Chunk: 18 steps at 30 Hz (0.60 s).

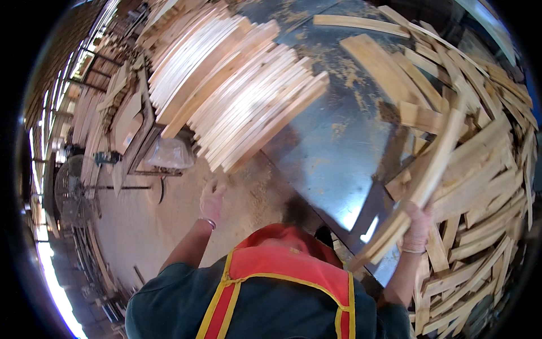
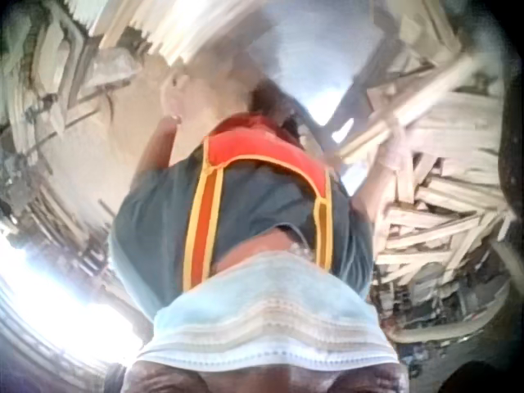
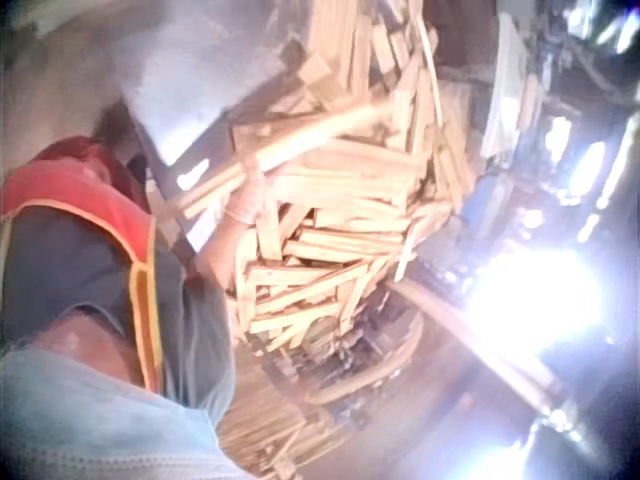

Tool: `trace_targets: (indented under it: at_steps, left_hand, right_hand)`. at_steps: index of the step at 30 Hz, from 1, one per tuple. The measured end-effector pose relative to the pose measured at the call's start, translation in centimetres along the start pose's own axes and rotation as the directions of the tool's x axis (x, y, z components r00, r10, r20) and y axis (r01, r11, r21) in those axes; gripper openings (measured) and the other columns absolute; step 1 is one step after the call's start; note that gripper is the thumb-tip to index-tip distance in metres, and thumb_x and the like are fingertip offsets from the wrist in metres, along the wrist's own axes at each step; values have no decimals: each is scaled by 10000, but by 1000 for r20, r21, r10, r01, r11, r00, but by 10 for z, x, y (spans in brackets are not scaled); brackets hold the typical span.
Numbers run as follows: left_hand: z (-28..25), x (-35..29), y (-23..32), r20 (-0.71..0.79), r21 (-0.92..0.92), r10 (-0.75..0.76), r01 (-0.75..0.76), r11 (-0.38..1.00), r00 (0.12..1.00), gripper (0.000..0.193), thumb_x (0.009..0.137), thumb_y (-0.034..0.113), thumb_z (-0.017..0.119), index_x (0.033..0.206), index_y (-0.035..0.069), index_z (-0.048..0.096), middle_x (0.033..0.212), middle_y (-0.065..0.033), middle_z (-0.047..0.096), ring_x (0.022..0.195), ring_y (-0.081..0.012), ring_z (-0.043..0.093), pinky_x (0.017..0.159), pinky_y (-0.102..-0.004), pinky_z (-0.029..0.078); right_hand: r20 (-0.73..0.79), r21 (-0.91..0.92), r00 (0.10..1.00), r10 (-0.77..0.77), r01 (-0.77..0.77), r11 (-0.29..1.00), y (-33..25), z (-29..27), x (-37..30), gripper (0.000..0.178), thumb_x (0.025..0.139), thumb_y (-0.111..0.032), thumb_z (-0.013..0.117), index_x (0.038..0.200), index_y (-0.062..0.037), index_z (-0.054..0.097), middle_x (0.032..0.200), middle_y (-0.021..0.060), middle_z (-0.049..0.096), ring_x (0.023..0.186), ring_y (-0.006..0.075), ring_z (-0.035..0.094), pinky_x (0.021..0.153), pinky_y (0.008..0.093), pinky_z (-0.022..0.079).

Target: The person sorts wooden planks on a metal table, picking them up from a pile and arranging them into a neat stack. The person repeatedly moves planks from the disorganized pile to the organized stack using both hands.

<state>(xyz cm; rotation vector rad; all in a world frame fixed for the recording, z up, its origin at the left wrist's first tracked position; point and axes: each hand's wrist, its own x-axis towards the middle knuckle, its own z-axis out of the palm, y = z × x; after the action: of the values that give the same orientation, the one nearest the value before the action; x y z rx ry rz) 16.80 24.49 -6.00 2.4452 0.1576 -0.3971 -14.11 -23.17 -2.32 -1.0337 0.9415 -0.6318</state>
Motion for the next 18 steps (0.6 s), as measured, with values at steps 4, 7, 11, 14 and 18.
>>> trace_targets:
  at_steps: [4, 7, 11, 14, 18]
  left_hand:
    - [-3, 46, -49, 386, -462, -263, 432, 774, 884, 474, 940, 425, 783, 1249, 77, 694, 1158, -72, 663, 1014, -253, 644, 946, -418, 538]
    - [24, 70, -41, 503, -649, -257, 557, 519, 825, 440, 947, 439, 784, 1176, 74, 695, 1081, -47, 647, 979, -241, 625, 914, -420, 545]
    - [42, 95, -35, 600, -759, -81, 599, 257, 796, 428, 956, 444, 776, 1155, 75, 688, 1057, -32, 637, 1007, -203, 610, 902, -419, 546]
    - [10, 82, -10, 551, -682, -138, 539, 494, 823, 422, 999, 454, 713, 1209, 99, 625, 1132, -54, 632, 996, -245, 597, 926, -442, 544]
    - [-66, 80, 50, 605, -654, 56, 455, 605, 794, 385, 1055, 408, 626, 1264, 84, 629, 1120, -64, 671, 951, -221, 640, 811, -372, 564]
  right_hand:
    - [239, -22, 952, 193, -194, 981, 36, 127, 14, 904, 803, -135, 723, 1627, -37, 363, 1273, 159, 625, 967, 268, 674, 845, 402, 609]
    - [249, -43, 950, 187, -182, 982, 98, 204, 68, 788, 852, -281, 773, 1528, -13, 470, 1149, 145, 672, 903, 240, 671, 755, 369, 593]
    - [430, -776, 808, 402, 103, 622, 114, 283, 77, 616, 927, -419, 760, 1343, -5, 571, 849, 72, 673, 730, 182, 618, 665, 347, 539]
    - [402, -659, 807, 432, -72, 748, 106, 316, 50, 619, 945, -445, 754, 1364, -40, 546, 807, 44, 628, 674, 147, 562, 597, 329, 480]
    - [331, -347, 867, 373, -256, 902, 107, 340, 54, 703, 920, -426, 799, 1439, -75, 479, 886, 20, 633, 676, 133, 521, 575, 306, 435]
